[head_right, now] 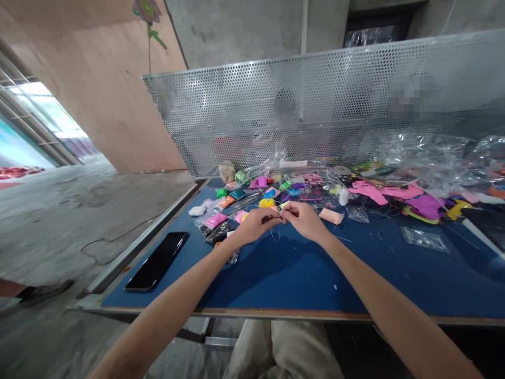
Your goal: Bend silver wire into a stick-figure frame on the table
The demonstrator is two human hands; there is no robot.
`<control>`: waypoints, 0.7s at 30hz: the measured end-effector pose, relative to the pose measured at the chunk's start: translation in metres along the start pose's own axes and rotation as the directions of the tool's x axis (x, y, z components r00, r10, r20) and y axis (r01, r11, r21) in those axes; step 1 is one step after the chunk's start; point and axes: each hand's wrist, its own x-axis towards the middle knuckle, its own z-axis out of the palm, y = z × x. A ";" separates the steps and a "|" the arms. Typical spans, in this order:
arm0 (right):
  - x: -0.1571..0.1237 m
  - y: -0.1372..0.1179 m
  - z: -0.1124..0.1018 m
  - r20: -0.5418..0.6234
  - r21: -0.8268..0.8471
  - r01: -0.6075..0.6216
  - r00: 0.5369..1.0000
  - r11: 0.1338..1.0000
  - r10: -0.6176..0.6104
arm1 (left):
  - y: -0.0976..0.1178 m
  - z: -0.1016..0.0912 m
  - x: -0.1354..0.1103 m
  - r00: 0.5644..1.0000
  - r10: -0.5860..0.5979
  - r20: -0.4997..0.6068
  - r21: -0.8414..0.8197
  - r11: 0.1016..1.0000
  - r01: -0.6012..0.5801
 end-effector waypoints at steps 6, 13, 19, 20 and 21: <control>-0.002 -0.005 -0.001 0.020 0.057 -0.008 1.000 0.998 0.007 | -0.002 -0.007 -0.002 0.996 0.028 0.089 -0.082 0.996 -0.021; -0.003 -0.009 -0.005 0.066 0.092 0.012 0.998 0.996 -0.018 | -0.005 -0.007 -0.004 0.994 0.088 0.072 -0.104 0.991 -0.081; -0.004 -0.010 -0.009 0.098 0.057 0.030 0.995 0.998 -0.035 | -0.009 -0.010 0.000 0.979 0.203 0.010 0.076 0.976 -0.203; -0.005 -0.010 -0.009 0.086 0.028 0.039 0.995 0.999 -0.041 | -0.009 -0.010 0.000 0.977 0.213 0.012 0.080 0.974 -0.213; -0.005 -0.010 -0.008 0.069 -0.005 0.051 0.996 0.999 -0.050 | -0.010 -0.010 0.000 0.974 0.224 0.016 0.080 0.971 -0.225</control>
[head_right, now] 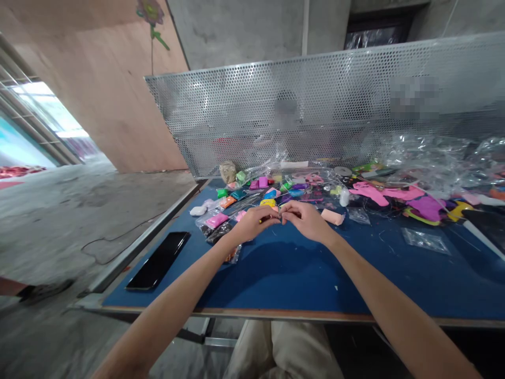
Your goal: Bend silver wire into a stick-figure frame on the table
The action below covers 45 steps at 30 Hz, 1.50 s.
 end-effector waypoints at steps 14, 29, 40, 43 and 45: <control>-0.003 -0.005 0.005 -0.053 -0.130 0.057 0.997 0.990 -0.064 | 0.005 0.001 0.001 0.998 -0.060 -0.011 -0.009 0.998 0.060; -0.004 -0.010 0.006 -0.100 -0.267 0.089 0.988 0.960 -0.120 | 0.014 0.000 0.000 0.972 -0.232 0.044 -0.137 0.962 0.236; -0.004 -0.007 0.015 -0.124 -0.323 0.114 0.979 0.940 -0.161 | 0.019 0.006 0.000 0.972 -0.234 -0.033 0.020 0.972 0.235; -0.003 -0.007 0.018 -0.148 -0.340 0.095 0.977 0.935 -0.153 | 0.022 0.007 0.001 0.949 -0.305 -0.076 0.113 0.943 0.312; -0.002 -0.006 0.019 -0.160 -0.360 0.083 0.976 0.929 -0.149 | 0.025 0.008 0.001 0.932 -0.347 -0.107 0.185 0.914 0.362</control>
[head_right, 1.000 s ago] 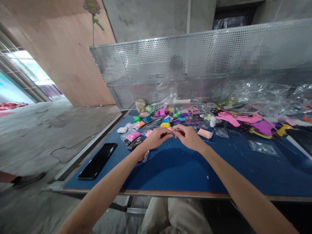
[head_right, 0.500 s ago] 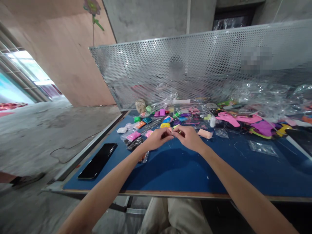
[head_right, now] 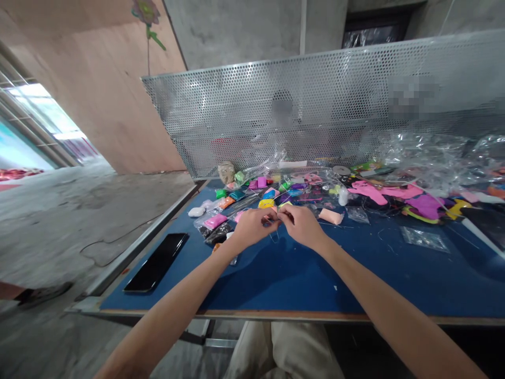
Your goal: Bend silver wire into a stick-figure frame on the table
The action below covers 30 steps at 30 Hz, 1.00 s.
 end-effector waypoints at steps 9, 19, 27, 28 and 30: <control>0.000 0.007 0.005 -0.037 -0.011 -0.050 0.998 0.999 0.050 | 0.005 0.010 -0.003 0.992 0.022 -0.127 0.061 0.998 -0.014; 0.000 0.002 0.007 -0.015 0.066 -0.077 0.997 0.995 0.078 | 0.001 0.012 0.001 0.994 0.038 -0.105 0.118 0.993 -0.026; 0.002 0.006 0.008 -0.070 0.099 -0.132 0.988 0.986 0.139 | 0.013 0.008 -0.005 0.976 0.107 -0.189 0.286 0.957 -0.050; 0.002 0.007 0.008 -0.074 0.100 -0.138 0.987 0.985 0.145 | 0.014 0.007 -0.005 0.972 0.111 -0.207 0.308 0.950 -0.043; 0.002 0.009 0.009 -0.072 0.097 -0.141 0.986 0.985 0.148 | 0.013 0.008 -0.005 0.970 0.122 -0.211 0.333 0.942 -0.045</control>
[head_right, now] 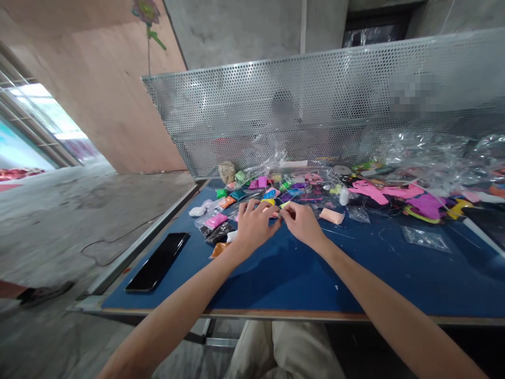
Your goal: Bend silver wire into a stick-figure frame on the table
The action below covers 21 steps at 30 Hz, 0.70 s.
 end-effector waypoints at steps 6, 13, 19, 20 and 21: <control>0.000 0.002 0.001 0.049 0.006 0.002 0.999 1.000 -0.002 | -0.010 0.013 0.002 0.988 0.109 0.110 -0.049 0.993 -0.104; -0.001 0.001 0.002 0.088 0.047 -0.004 0.996 0.999 -0.001 | -0.011 0.014 0.004 0.978 0.115 0.172 0.007 0.993 -0.118; -0.003 -0.001 0.005 0.039 0.017 0.028 0.999 0.999 -0.029 | -0.004 0.004 0.007 0.956 0.062 0.286 0.119 0.988 -0.099; -0.003 -0.002 0.005 0.031 0.019 0.036 0.999 0.999 -0.037 | -0.002 0.003 0.008 0.951 0.037 0.307 0.137 0.987 -0.083; -0.003 -0.003 0.006 0.028 0.019 0.044 0.999 0.999 -0.045 | -0.001 0.001 0.009 0.946 0.013 0.325 0.152 0.986 -0.066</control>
